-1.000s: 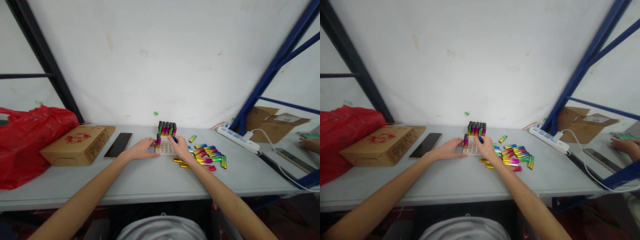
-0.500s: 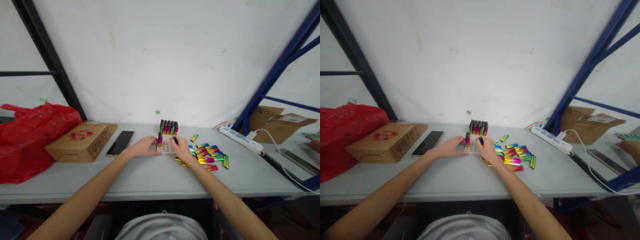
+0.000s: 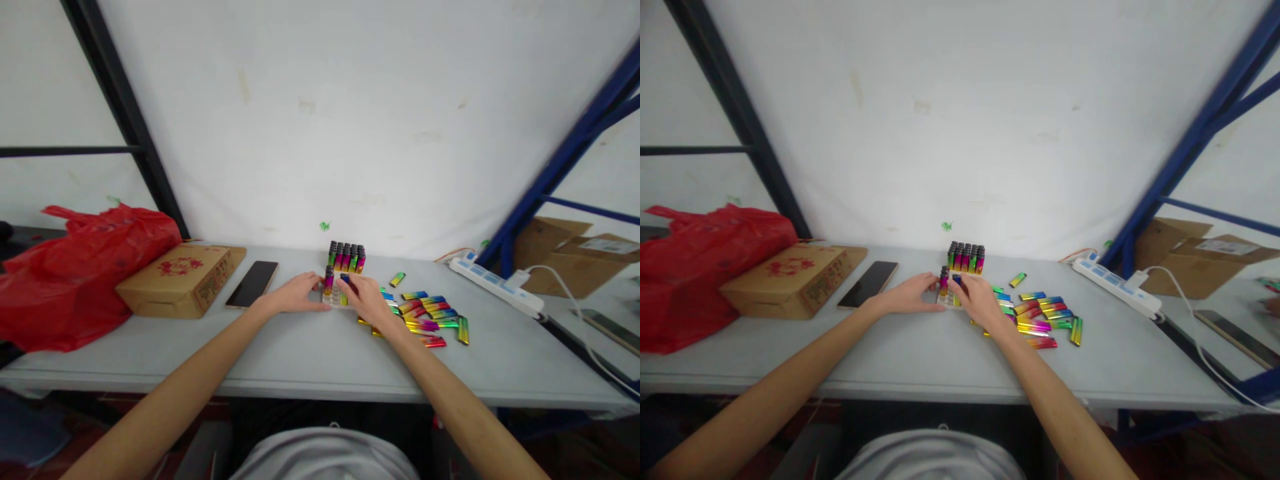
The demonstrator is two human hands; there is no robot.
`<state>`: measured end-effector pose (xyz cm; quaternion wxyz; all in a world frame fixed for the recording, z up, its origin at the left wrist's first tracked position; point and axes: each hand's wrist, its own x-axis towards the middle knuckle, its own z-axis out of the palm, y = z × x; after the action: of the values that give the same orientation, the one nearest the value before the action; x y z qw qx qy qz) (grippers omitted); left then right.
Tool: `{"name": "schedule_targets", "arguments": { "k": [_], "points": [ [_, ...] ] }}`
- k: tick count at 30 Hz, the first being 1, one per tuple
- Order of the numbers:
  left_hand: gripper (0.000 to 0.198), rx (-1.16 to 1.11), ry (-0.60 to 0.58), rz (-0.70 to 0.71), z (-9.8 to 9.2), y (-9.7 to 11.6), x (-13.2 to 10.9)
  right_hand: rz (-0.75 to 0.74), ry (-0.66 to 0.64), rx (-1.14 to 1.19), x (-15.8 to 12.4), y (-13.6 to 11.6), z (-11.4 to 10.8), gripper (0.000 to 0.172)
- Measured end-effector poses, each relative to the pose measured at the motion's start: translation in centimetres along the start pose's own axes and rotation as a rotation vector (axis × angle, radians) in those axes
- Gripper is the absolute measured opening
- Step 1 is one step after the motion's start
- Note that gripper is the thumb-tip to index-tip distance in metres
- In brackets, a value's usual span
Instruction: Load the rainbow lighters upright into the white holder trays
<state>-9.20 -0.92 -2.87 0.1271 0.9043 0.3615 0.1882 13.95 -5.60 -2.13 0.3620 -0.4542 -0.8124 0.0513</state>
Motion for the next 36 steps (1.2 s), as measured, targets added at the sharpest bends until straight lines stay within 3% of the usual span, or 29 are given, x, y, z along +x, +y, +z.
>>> {"name": "schedule_targets", "arguments": {
  "k": [4,9,18,22,25,29,32,36],
  "points": [
    [0.057,0.012,0.000,0.015,0.0,-0.1,0.0,0.085,-0.013,0.105,0.0,0.1,0.4,0.043],
    [0.057,0.011,-0.004,0.024,0.1,-0.2,0.0,0.045,-0.098,0.133,0.2,0.1,1.1,0.041],
    [0.057,0.002,0.005,0.035,0.2,-0.5,0.0,-0.119,-0.170,-0.368,0.8,-0.1,2.0,0.046],
    [0.061,-0.011,-0.005,0.026,0.1,-0.5,0.0,-0.131,-0.215,-0.378,0.9,-0.4,1.2,0.046],
    [0.064,-0.013,-0.024,0.017,0.0,-0.4,0.1,-0.060,-0.127,-0.339,0.6,1.3,-1.2,0.045],
    [0.066,-0.026,-0.041,0.007,-0.1,-0.3,0.1,0.039,-0.057,-0.341,0.0,5.8,-5.0,0.037],
    [0.067,-0.024,-0.038,-0.007,-0.1,-0.2,0.1,0.077,-0.163,-0.329,-0.5,8.7,-6.5,0.028],
    [0.068,-0.030,-0.041,-0.015,-0.3,0.0,0.0,0.113,-0.325,-0.303,-0.8,10.4,-6.5,0.024]
  ]
}}
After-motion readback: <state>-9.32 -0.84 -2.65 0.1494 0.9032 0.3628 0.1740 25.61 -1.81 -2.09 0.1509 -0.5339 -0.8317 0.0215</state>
